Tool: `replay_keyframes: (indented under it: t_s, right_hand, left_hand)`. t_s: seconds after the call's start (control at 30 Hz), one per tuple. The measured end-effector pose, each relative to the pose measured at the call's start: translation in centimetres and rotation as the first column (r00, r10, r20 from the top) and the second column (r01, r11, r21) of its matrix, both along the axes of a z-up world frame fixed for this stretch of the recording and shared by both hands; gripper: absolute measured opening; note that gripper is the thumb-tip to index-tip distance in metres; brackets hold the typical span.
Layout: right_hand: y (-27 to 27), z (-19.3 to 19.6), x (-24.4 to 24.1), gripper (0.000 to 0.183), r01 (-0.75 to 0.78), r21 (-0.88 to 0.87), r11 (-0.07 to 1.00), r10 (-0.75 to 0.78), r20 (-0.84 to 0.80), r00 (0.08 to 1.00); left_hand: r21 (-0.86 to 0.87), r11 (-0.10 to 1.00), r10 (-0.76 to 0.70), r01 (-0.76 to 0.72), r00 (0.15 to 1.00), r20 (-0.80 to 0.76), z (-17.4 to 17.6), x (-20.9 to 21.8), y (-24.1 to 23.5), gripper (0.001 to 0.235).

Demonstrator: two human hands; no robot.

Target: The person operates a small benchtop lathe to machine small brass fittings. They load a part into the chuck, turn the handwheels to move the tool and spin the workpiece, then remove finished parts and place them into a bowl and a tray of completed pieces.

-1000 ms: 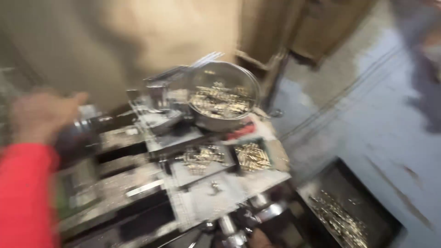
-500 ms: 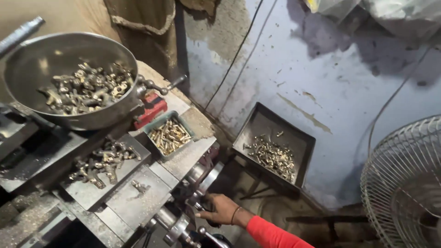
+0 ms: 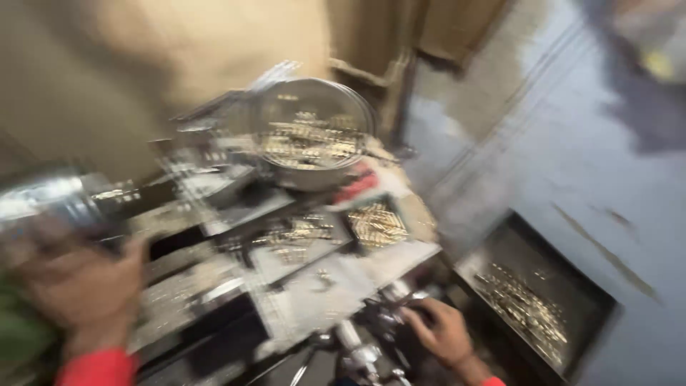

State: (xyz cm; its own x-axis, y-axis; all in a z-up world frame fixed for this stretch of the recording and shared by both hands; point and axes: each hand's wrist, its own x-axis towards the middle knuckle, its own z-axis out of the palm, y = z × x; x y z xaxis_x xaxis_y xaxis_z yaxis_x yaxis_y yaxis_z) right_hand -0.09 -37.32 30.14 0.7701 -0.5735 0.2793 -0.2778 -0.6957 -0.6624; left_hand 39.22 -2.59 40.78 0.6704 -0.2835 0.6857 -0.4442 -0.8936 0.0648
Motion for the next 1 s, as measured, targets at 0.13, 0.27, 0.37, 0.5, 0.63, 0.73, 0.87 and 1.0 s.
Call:
replay_keyframes:
  t_s: [0.13, 0.27, 0.37, 0.5, 0.63, 0.73, 0.87, 1.0]
  right_hand:
    - [2.2, 4.8, 7.0, 0.017, -0.169, 0.089, 0.982, 0.16, 0.101, 0.982]
    - [8.4, 10.0, 15.7, 0.023, -0.531, -0.095, 0.842, 0.534, 0.282, 0.797]
    - [14.4, 15.0, 21.1, 0.02, -0.724, -0.169, 0.669, 0.736, 0.283, 0.614]
    - [22.2, 20.9, 27.4, 0.021, -0.789, -0.417, 0.452, 0.889, 0.287, 0.357]
    - [30.3, 23.9, 34.3, 0.04, -0.786, -0.453, 0.421, 0.89, 0.039, 0.454]
    - [35.8, 20.3, 42.5, 0.063, -0.743, -0.518, 0.425, 0.901, 0.158, 0.405]
    - [39.0, 19.1, 48.0, 0.069, -0.575, -0.692, 0.436, 0.868, 0.155, 0.472]
    - [37.5, 21.2, 46.2, 0.051, -0.682, -0.585, 0.438, 0.847, 0.014, 0.532]
  left_hand:
    - [-0.058, 0.99, 0.123, -0.131, 0.984, -0.128, -0.2, 0.2, -0.5, 0.124]
    - [-0.082, 0.973, 0.205, -0.218, 0.968, -0.148, -0.8, 0.3, -0.5, 0.119]
    - [-0.041, 0.983, 0.171, -0.18, 0.971, -0.166, -1.0, 0.4, -0.8, 0.119]
    - [-0.016, 0.992, 0.121, -0.122, 0.991, -0.055, -1.8, 0.6, -0.9, 0.114]
    - [-0.025, 0.99, 0.138, -0.136, 0.987, 0.078, -0.6, -0.3, -1.1, 0.113]
    - [-0.018, 0.992, 0.128, -0.128, 0.99, 0.062, -1.8, 0.3, -1.0, 0.105]
    - [-0.094, 0.994, 0.058, -0.056, 0.998, 0.015, -1.9, 0.4, -0.8, 0.09]
    - [-0.102, 0.992, 0.079, -0.08, 0.997, -0.013, -1.9, 1.2, -0.1, 0.088]
